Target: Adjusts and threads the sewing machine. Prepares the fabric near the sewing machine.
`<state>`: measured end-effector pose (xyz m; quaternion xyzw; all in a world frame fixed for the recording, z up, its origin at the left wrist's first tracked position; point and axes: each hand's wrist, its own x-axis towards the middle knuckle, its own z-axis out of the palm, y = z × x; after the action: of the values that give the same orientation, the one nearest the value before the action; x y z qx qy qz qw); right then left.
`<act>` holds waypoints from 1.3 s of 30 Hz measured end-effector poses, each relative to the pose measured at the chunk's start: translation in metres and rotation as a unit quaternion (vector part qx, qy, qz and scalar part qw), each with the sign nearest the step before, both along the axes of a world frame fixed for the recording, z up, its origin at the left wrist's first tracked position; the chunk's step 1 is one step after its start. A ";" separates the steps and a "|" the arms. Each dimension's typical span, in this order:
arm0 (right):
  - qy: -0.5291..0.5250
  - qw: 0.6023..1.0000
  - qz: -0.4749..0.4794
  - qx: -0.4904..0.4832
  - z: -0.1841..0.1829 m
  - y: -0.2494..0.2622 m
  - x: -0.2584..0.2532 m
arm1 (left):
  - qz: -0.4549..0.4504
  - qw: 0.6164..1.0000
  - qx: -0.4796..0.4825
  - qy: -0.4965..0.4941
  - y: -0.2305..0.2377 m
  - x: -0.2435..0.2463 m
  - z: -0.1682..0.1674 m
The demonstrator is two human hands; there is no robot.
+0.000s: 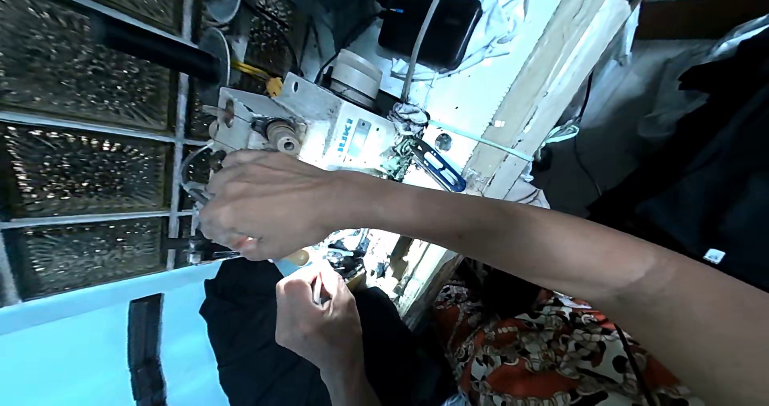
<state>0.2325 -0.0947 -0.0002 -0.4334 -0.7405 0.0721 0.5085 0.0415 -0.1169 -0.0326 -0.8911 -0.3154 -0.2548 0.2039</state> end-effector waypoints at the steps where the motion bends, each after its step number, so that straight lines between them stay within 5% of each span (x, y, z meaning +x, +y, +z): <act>1: -0.003 1.000 0.000 -0.002 0.000 0.000 0.000 | 0.009 1.000 -0.001 0.008 0.001 0.002 0.002; 9: -0.003 1.000 -0.006 0.006 -0.001 0.002 -0.001 | -0.033 0.999 0.012 -0.022 0.012 0.009 -0.007; 17: 0.005 1.000 -0.003 -0.006 0.000 0.000 -0.001 | -0.021 0.996 0.009 0.085 0.011 0.011 0.004; 24: 0.005 1.000 -0.028 -0.010 0.002 0.001 -0.007 | 0.002 1.000 0.024 -0.011 0.007 0.017 -0.005; 30: 0.012 1.000 -0.024 -0.004 0.001 0.001 -0.007 | -0.010 0.987 -0.060 -0.152 0.013 0.010 0.001; 34: 0.028 1.000 -0.003 0.009 -0.001 0.000 -0.003 | -0.040 0.986 -0.074 -0.145 0.007 0.005 0.001; 39: 0.016 1.000 -0.008 0.003 0.000 -0.002 -0.002 | 0.028 0.996 -0.042 -0.072 0.003 0.011 0.003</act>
<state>0.2306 -0.0963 0.0001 -0.4362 -0.7292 0.0725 0.5222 0.0530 -0.1135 -0.0298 -0.8692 -0.3645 -0.2985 0.1499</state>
